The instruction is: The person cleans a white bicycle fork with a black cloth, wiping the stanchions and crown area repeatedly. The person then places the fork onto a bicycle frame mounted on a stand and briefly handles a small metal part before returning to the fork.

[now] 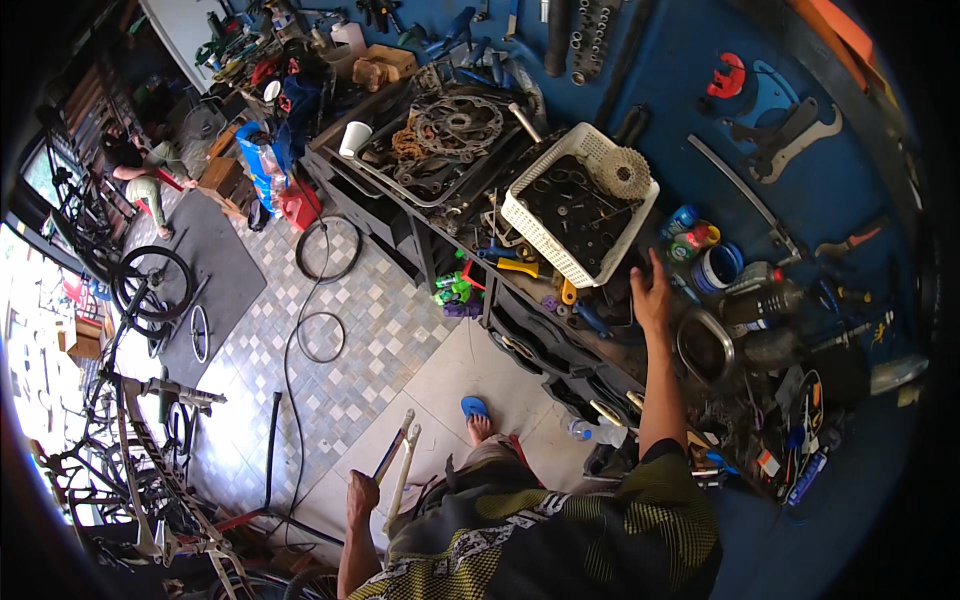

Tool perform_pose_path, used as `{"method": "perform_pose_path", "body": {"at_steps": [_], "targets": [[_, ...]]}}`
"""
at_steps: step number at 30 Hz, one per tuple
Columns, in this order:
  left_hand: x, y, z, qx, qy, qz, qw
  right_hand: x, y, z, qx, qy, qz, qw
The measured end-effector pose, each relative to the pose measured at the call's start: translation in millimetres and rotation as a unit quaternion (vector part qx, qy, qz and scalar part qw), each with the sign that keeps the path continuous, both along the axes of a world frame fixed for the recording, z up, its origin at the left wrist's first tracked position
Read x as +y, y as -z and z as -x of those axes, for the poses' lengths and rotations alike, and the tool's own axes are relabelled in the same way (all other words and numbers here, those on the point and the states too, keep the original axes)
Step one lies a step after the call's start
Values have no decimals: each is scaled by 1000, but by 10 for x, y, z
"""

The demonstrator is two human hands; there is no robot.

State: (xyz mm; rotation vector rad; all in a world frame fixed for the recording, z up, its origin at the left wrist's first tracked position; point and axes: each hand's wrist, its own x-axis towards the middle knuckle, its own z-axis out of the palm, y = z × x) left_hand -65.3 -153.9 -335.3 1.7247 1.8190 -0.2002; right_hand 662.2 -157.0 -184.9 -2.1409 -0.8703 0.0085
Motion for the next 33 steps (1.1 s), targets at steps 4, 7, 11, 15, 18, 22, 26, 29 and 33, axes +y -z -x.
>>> {"method": "perform_pose_path", "body": {"at_steps": [4, 7, 11, 15, 18, 22, 26, 29, 33], "targets": [[-37, 50, 159, 56, 79, 9, 995, -211, -126, -383, -47, 69, -16, 996], [-31, 86, 207, 72, 83, 5, 994, -464, -104, -830, -62, 145, 61, 986], [19, 63, 159, 38, -80, 118, 989, -721, 144, -1311, -37, 256, 123, 958], [148, -8, 9, 50, -38, 117, 991, -817, 407, -1329, -79, 205, 67, 973], [223, -64, -106, 26, -39, 111, 993, -862, 412, -1169, -5, 215, 150, 965], [321, -68, -229, -7, -22, 88, 996, -892, 270, -1060, -11, 203, 190, 960], [417, 11, -286, -8, 55, 22, 998, -951, 233, -973, 39, 171, 248, 953], [443, 61, -296, -1, 47, 33, 998, -1023, 229, -824, 48, 169, 224, 959], [425, 44, -315, 20, 28, 67, 997, -941, 76, -612, 64, 126, 136, 981]]}}
